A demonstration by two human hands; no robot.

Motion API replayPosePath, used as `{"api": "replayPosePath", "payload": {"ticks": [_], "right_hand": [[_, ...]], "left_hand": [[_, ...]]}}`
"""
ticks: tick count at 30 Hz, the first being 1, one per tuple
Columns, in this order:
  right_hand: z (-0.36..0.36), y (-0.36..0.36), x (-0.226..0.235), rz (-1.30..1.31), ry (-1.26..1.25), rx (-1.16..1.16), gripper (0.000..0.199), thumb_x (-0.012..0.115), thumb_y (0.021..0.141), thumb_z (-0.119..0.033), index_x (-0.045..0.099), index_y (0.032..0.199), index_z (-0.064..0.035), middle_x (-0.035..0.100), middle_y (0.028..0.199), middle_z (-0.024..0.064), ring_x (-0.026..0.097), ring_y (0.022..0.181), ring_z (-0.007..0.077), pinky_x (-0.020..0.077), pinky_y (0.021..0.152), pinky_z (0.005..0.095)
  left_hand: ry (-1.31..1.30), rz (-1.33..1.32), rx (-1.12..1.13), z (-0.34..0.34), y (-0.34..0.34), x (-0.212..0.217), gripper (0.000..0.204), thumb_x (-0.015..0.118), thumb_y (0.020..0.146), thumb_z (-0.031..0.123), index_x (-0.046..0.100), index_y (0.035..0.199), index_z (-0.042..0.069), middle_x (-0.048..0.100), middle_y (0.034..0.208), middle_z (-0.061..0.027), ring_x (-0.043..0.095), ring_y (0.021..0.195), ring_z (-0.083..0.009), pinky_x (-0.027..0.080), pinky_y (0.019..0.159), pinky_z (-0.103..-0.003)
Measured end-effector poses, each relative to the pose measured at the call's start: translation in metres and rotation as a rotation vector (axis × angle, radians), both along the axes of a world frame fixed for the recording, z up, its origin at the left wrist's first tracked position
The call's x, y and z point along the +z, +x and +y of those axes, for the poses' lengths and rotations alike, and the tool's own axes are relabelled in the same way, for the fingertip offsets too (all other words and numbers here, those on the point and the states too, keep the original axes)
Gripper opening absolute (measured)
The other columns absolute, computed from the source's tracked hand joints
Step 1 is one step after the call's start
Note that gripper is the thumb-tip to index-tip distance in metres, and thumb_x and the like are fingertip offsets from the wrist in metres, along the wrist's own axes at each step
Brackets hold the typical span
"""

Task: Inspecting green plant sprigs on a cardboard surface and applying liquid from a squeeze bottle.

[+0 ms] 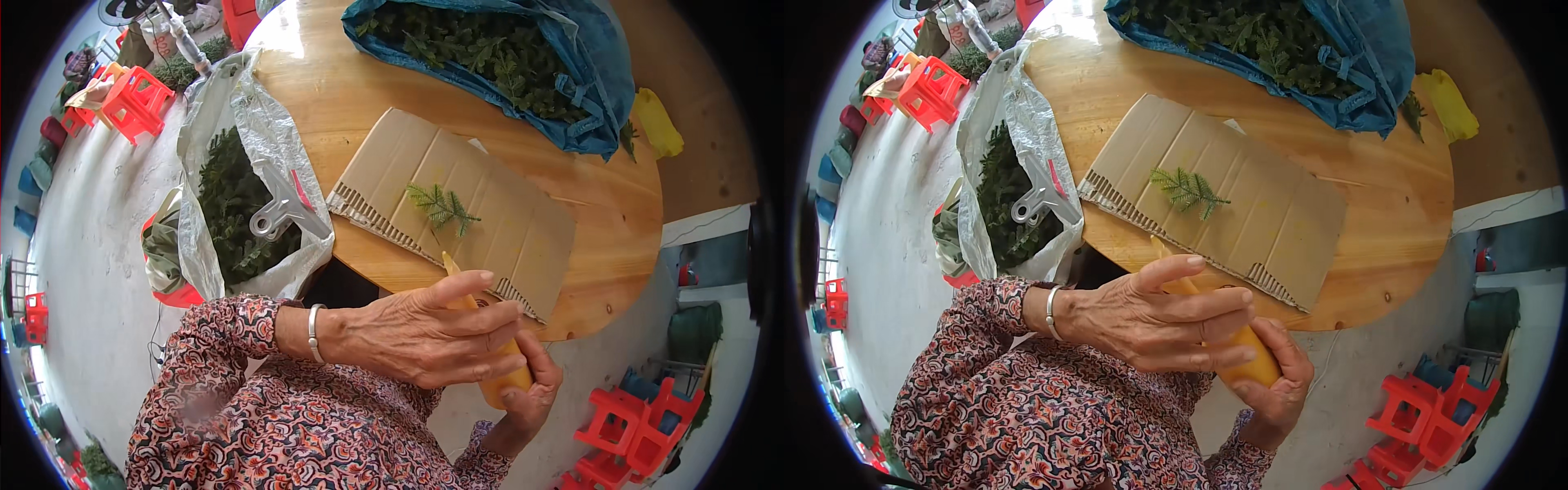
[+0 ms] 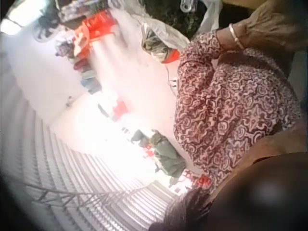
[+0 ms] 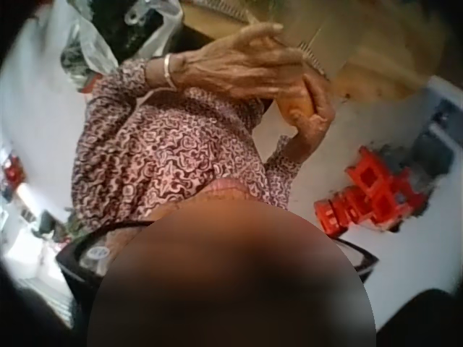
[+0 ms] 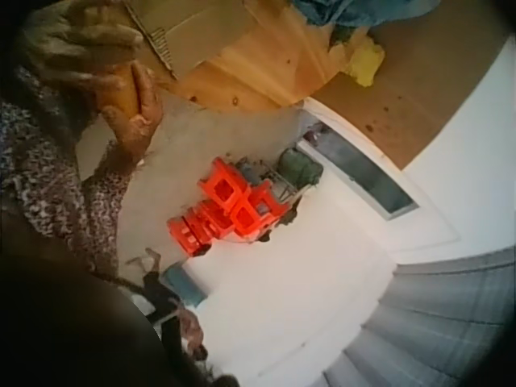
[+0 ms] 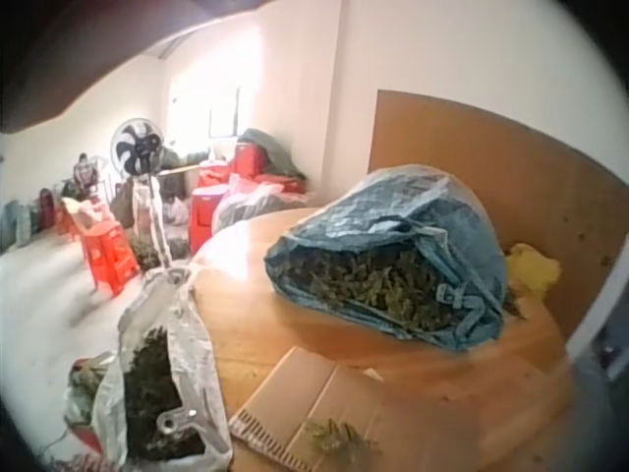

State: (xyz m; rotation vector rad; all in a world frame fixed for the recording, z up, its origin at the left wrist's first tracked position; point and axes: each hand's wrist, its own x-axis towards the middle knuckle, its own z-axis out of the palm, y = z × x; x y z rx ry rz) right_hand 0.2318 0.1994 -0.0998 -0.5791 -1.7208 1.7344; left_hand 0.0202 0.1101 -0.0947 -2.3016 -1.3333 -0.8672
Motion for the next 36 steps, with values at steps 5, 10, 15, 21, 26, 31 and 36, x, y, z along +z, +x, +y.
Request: {"api": "replayPosePath", "payload": {"ticks": [5,10,15,21,26,31,36], "right_hand": [[-0.022,-0.019,-0.029,0.382,-0.084,-0.160,0.082,0.079,0.068,-0.033,0.042,0.135,-0.0024,0.063,0.106,0.0102,0.059,0.100,0.0201,0.0462,0.094,0.0341],[-0.033,-0.036,-0.045,0.722,-0.198,-0.338,0.084,0.078,0.073,-0.040,0.036,0.139,-0.0080,0.063,0.106,0.0087,0.059,0.102,0.0199,0.0474,0.096,0.0350],[-0.023,-0.045,-0.046,0.751,-0.204,-0.372,0.082,0.077,0.074,-0.042,0.036,0.138,-0.0120,0.060,0.114,0.0093,0.059,0.105,0.0201,0.0499,0.092,0.0340],[-0.007,-0.057,-0.046,0.788,-0.212,-0.410,0.079,0.076,0.075,-0.043,0.036,0.137,-0.0169,0.057,0.123,0.0100,0.058,0.108,0.0204,0.0528,0.088,0.0329],[0.019,-0.056,-0.028,0.815,-0.207,-0.191,0.065,0.069,0.084,-0.039,0.041,0.134,-0.0083,0.053,0.129,0.0142,0.055,0.113,0.0233,0.0493,0.092,0.0308],[0.031,-0.067,-0.025,0.610,-0.182,-0.322,0.064,0.066,0.085,-0.045,0.046,0.132,-0.0081,0.055,0.124,0.0177,0.059,0.107,0.0232,0.0524,0.082,0.0289],[0.037,-0.083,-0.023,0.468,-0.157,-0.429,0.062,0.066,0.085,-0.044,0.047,0.132,-0.0077,0.058,0.120,0.0182,0.061,0.102,0.0230,0.0543,0.075,0.0276]], "left_hand": [[0.160,-0.092,-0.018,0.016,0.006,0.003,0.036,0.058,0.081,0.018,0.055,0.116,0.012,0.057,0.112,-0.0067,0.055,0.110,-0.0211,0.029,0.106,-0.049],[0.224,-0.214,-0.056,0.030,0.014,0.008,0.038,0.058,0.078,0.017,0.053,0.115,0.008,0.055,0.107,-0.0096,0.054,0.105,-0.0227,0.028,0.108,-0.049],[0.173,-0.313,-0.094,0.034,0.018,0.011,0.037,0.057,0.080,0.017,0.054,0.115,0.008,0.055,0.110,-0.0110,0.054,0.105,-0.0241,0.029,0.108,-0.049],[0.206,-0.299,-0.058,0.025,0.004,0.007,0.027,0.059,0.085,0.020,0.059,0.110,0.013,0.058,0.118,-0.0081,0.055,0.110,-0.0238,0.030,0.106,-0.046],[0.188,-0.258,0.178,0.014,-0.032,-0.034,0.034,0.064,0.082,0.032,0.062,0.109,0.012,0.050,0.130,-0.0107,0.048,0.118,-0.0275,0.030,0.106,-0.045],[-0.115,-0.290,0.419,0.005,-0.054,-0.040,0.048,0.068,0.078,0.037,0.060,0.115,0.009,0.043,0.133,-0.0129,0.041,0.122,-0.0291,0.031,0.104,-0.046],[-0.197,-0.307,0.471,0.004,-0.058,-0.044,0.055,0.069,0.076,0.040,0.058,0.119,0.007,0.041,0.133,-0.0132,0.041,0.120,-0.0300,0.031,0.103,-0.046]]}}
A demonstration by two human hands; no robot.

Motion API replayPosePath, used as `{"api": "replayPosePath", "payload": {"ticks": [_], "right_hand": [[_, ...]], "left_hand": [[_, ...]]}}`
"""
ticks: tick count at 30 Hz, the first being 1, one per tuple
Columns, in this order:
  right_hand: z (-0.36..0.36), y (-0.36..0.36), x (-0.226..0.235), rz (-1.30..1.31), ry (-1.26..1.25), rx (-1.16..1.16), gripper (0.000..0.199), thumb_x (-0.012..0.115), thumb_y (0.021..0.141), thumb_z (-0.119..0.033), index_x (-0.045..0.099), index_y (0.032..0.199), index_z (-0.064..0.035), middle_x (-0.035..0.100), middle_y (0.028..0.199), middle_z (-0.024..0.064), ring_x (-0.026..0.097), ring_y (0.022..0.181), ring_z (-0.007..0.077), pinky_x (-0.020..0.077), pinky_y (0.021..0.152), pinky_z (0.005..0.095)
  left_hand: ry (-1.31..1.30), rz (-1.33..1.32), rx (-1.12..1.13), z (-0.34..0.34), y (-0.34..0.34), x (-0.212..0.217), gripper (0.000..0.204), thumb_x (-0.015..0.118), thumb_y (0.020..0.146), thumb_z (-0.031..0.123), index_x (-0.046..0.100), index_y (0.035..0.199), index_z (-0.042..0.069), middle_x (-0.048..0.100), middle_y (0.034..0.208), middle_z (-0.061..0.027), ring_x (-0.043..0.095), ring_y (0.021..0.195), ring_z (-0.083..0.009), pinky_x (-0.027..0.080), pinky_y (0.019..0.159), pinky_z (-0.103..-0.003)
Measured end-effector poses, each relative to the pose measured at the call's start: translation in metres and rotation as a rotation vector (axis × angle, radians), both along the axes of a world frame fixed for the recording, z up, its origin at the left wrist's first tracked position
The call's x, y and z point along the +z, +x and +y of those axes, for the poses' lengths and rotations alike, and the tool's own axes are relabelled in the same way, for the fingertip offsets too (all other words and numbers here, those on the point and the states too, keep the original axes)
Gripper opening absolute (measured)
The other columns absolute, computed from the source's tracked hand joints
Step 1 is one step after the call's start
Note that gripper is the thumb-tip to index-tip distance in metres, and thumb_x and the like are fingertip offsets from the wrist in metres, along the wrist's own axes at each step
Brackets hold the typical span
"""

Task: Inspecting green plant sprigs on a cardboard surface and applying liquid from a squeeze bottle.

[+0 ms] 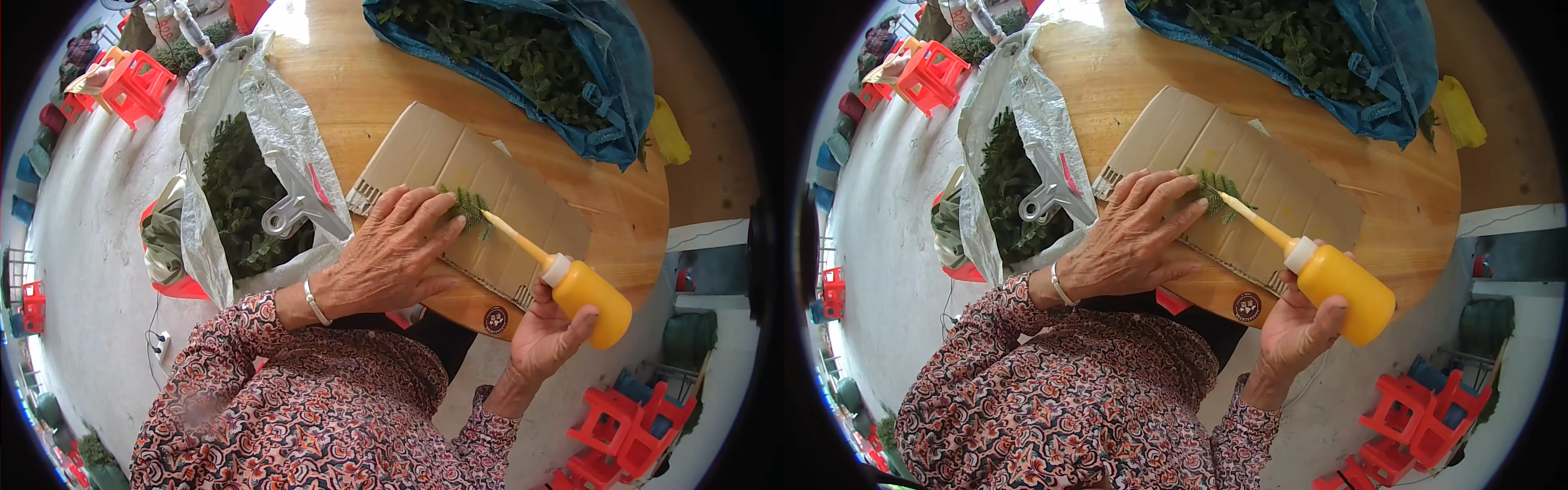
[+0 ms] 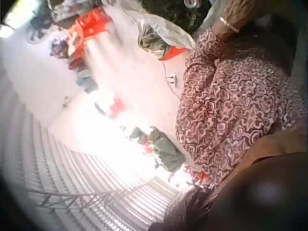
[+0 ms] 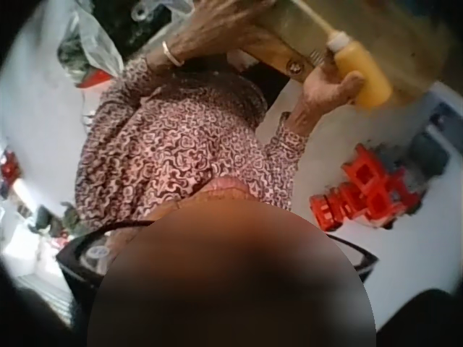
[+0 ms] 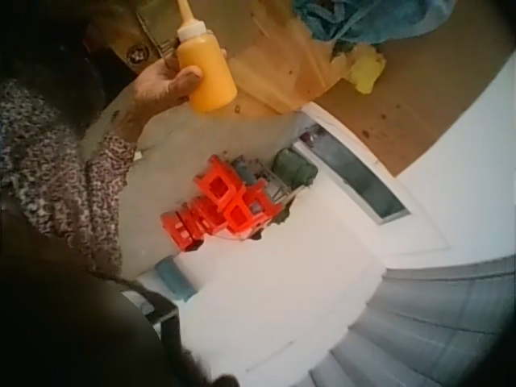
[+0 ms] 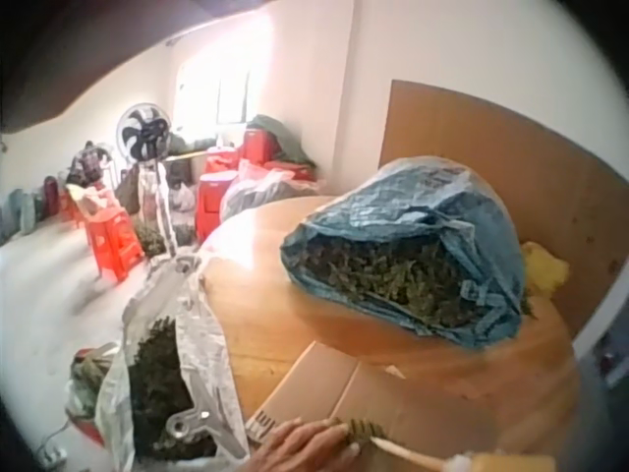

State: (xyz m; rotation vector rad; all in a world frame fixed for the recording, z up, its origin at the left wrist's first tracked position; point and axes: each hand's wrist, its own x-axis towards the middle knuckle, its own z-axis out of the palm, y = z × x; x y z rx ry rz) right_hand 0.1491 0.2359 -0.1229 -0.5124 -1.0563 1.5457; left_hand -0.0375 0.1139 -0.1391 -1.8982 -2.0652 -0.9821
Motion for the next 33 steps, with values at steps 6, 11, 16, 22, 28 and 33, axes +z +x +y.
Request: {"api": "replayPosePath", "payload": {"ticks": [6,11,16,22,28,33], "right_hand": [[0.003,-0.005,0.002,-0.054,0.036,-0.014,0.057,0.065,0.087,-0.037,0.047,0.131,-0.0064,0.059,0.117,0.0172,0.063,0.097,0.0227,0.0549,0.073,0.0268],[0.007,-0.010,0.002,-0.046,0.024,-0.018,0.054,0.066,0.087,-0.033,0.047,0.129,-0.0060,0.060,0.116,0.0157,0.063,0.095,0.0223,0.0552,0.071,0.0265],[0.008,-0.014,0.003,-0.098,0.077,-0.009,0.050,0.067,0.086,-0.029,0.048,0.127,-0.0058,0.060,0.115,0.0140,0.064,0.093,0.0219,0.0552,0.070,0.0264],[0.010,-0.019,0.003,-0.094,0.066,0.047,0.049,0.067,0.086,-0.026,0.048,0.127,-0.0060,0.060,0.114,0.0127,0.064,0.092,0.0214,0.0553,0.068,0.0268],[0.011,-0.020,0.000,-0.103,0.058,0.022,0.048,0.067,0.086,-0.025,0.048,0.126,-0.0067,0.061,0.113,0.0109,0.064,0.092,0.0208,0.0553,0.068,0.0274],[0.013,-0.018,0.001,-0.104,0.065,0.027,0.045,0.067,0.086,-0.024,0.050,0.124,-0.0078,0.062,0.111,0.0100,0.064,0.092,0.0205,0.0552,0.068,0.0272]], "left_hand": [[-0.013,-0.119,-0.017,0.001,-0.003,-0.004,0.060,0.070,0.074,0.042,0.057,0.120,0.007,0.038,0.134,-0.0147,0.039,0.121,-0.0311,0.030,0.102,-0.045],[-0.003,-0.087,0.012,0.000,-0.003,-0.002,0.061,0.072,0.068,0.039,0.055,0.114,0.002,0.039,0.129,-0.0184,0.040,0.115,-0.0326,0.030,0.101,-0.044],[-0.006,-0.088,0.017,-0.001,-0.002,-0.001,0.062,0.073,0.066,0.039,0.055,0.113,0.003,0.038,0.129,-0.0186,0.038,0.116,-0.0336,0.029,0.101,-0.044],[0.006,-0.097,0.013,-0.001,-0.003,-0.003,0.062,0.073,0.066,0.039,0.055,0.113,0.003,0.038,0.130,-0.0186,0.038,0.117,-0.0332,0.029,0.102,-0.045],[0.009,-0.094,0.009,-0.001,-0.003,-0.004,0.063,0.072,0.066,0.040,0.055,0.114,0.003,0.039,0.130,-0.0187,0.038,0.118,-0.0329,0.028,0.103,-0.045],[0.010,-0.095,0.008,0.000,-0.003,-0.004,0.063,0.072,0.066,0.040,0.056,0.114,0.002,0.039,0.130,-0.0187,0.038,0.118,-0.0327,0.028,0.103,-0.044]]}}
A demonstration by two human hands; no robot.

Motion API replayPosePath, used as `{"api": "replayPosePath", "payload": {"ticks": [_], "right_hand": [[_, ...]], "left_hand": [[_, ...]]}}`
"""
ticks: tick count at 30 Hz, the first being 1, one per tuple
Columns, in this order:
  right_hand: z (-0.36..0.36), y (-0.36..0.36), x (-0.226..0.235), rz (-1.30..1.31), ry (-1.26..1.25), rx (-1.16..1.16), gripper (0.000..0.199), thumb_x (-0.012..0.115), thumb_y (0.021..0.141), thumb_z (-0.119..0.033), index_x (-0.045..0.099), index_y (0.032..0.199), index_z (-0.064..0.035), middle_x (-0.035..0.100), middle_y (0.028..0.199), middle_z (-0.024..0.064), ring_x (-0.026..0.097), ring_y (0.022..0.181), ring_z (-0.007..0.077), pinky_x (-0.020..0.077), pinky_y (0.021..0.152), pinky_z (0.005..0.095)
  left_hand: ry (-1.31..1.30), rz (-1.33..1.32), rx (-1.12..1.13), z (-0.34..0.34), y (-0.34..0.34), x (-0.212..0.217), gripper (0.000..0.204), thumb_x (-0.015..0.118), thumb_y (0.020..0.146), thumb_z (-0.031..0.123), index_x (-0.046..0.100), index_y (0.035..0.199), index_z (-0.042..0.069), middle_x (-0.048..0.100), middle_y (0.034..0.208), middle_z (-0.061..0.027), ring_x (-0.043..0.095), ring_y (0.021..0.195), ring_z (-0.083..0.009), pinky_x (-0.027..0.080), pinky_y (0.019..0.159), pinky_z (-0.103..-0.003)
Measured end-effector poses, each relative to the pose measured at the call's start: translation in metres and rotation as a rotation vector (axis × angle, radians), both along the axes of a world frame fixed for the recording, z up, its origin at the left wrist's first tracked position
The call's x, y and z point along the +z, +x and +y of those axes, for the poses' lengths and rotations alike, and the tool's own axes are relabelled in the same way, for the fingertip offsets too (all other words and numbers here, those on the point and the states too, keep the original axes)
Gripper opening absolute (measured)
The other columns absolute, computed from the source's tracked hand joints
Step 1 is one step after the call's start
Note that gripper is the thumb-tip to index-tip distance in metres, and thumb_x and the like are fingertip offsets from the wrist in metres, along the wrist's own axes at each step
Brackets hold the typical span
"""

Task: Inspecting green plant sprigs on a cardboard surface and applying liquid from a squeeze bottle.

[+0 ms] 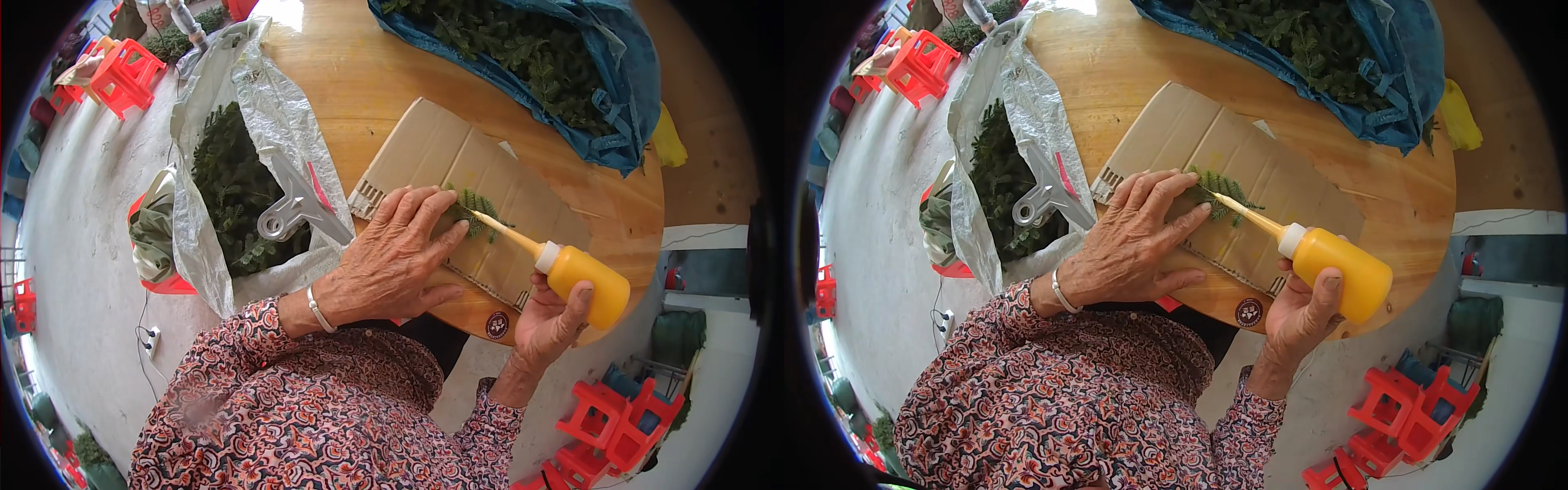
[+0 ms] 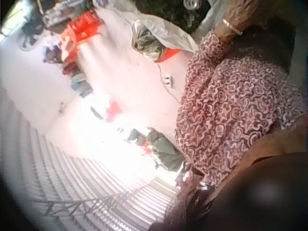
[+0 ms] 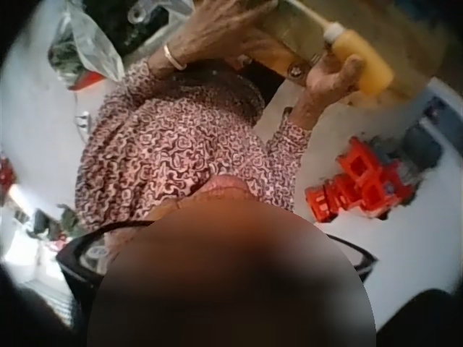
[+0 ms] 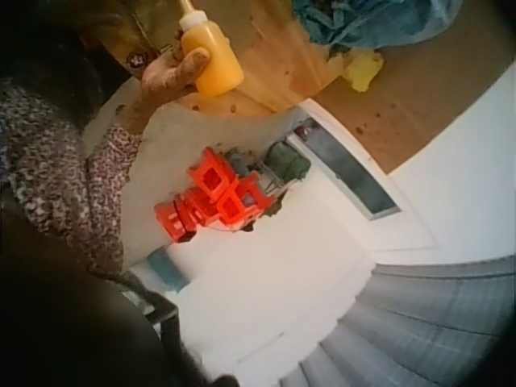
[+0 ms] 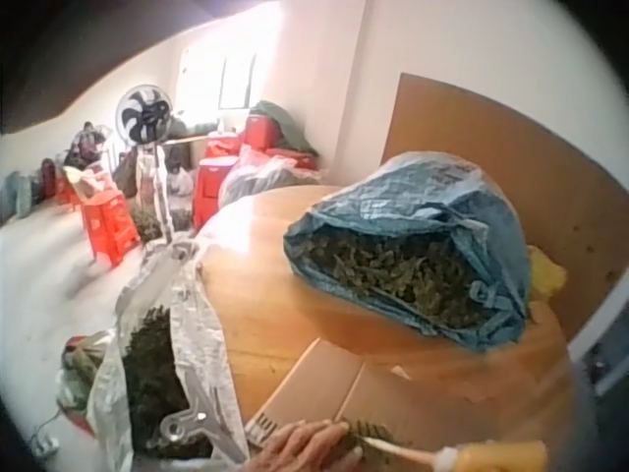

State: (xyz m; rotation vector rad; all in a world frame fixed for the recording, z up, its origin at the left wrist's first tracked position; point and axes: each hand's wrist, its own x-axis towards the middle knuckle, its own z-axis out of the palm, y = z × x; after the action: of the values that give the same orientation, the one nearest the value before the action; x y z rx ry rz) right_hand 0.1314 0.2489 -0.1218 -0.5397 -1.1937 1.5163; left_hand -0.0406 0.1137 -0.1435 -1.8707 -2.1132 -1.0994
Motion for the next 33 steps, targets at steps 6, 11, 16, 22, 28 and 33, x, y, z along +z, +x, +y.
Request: {"api": "replayPosePath", "payload": {"ticks": [6,11,16,22,28,33], "right_hand": [[0.002,0.002,0.001,0.020,0.007,-0.023,0.039,0.066,0.088,-0.025,0.052,0.120,-0.0076,0.064,0.106,0.0095,0.065,0.086,0.0199,0.0544,0.067,0.0264],[0.004,0.000,0.004,0.061,-0.019,-0.016,0.037,0.066,0.088,-0.025,0.053,0.119,-0.0082,0.065,0.105,0.0085,0.065,0.085,0.0194,0.0544,0.067,0.0266],[0.006,-0.004,0.005,0.053,-0.018,-0.032,0.037,0.066,0.088,-0.025,0.053,0.119,-0.0082,0.065,0.104,0.0079,0.065,0.083,0.0191,0.0545,0.065,0.0262],[0.010,-0.003,0.004,0.020,0.008,-0.089,0.036,0.065,0.089,-0.027,0.054,0.116,-0.0064,0.066,0.099,0.0077,0.065,0.075,0.0185,0.0535,0.063,0.0246],[0.012,0.001,0.007,0.002,0.020,-0.100,0.034,0.064,0.089,-0.028,0.056,0.114,-0.0065,0.067,0.097,0.0072,0.065,0.075,0.0177,0.0534,0.062,0.0242],[0.016,0.008,0.006,0.008,0.021,-0.118,0.033,0.064,0.090,-0.028,0.056,0.114,-0.0066,0.067,0.097,0.0072,0.065,0.075,0.0172,0.0533,0.062,0.0240]], "left_hand": [[-0.019,-0.012,0.002,0.000,0.001,0.000,0.063,0.072,0.068,0.042,0.057,0.116,0.005,0.039,0.132,-0.0171,0.038,0.119,-0.0322,0.029,0.103,-0.045],[-0.024,-0.009,0.003,0.001,0.002,0.001,0.063,0.072,0.068,0.042,0.058,0.117,0.005,0.039,0.132,-0.0167,0.039,0.119,-0.0320,0.029,0.103,-0.045],[-0.012,-0.003,-0.003,0.002,0.003,0.001,0.063,0.072,0.067,0.040,0.057,0.114,0.002,0.039,0.131,-0.0176,0.039,0.118,-0.0322,0.028,0.104,-0.044],[-0.015,-0.014,-0.004,0.002,0.003,-0.002,0.062,0.072,0.067,0.040,0.057,0.115,0.003,0.039,0.131,-0.0176,0.038,0.118,-0.0322,0.027,0.104,-0.044],[-0.033,-0.027,-0.013,0.002,0.004,-0.003,0.061,0.072,0.067,0.040,0.057,0.115,0.003,0.039,0.131,-0.0176,0.038,0.119,-0.0322,0.027,0.105,-0.044],[-0.046,-0.029,-0.008,0.002,0.005,-0.002,0.060,0.072,0.067,0.039,0.057,0.114,0.004,0.039,0.132,-0.0171,0.038,0.120,-0.0321,0.027,0.105,-0.045]]}}
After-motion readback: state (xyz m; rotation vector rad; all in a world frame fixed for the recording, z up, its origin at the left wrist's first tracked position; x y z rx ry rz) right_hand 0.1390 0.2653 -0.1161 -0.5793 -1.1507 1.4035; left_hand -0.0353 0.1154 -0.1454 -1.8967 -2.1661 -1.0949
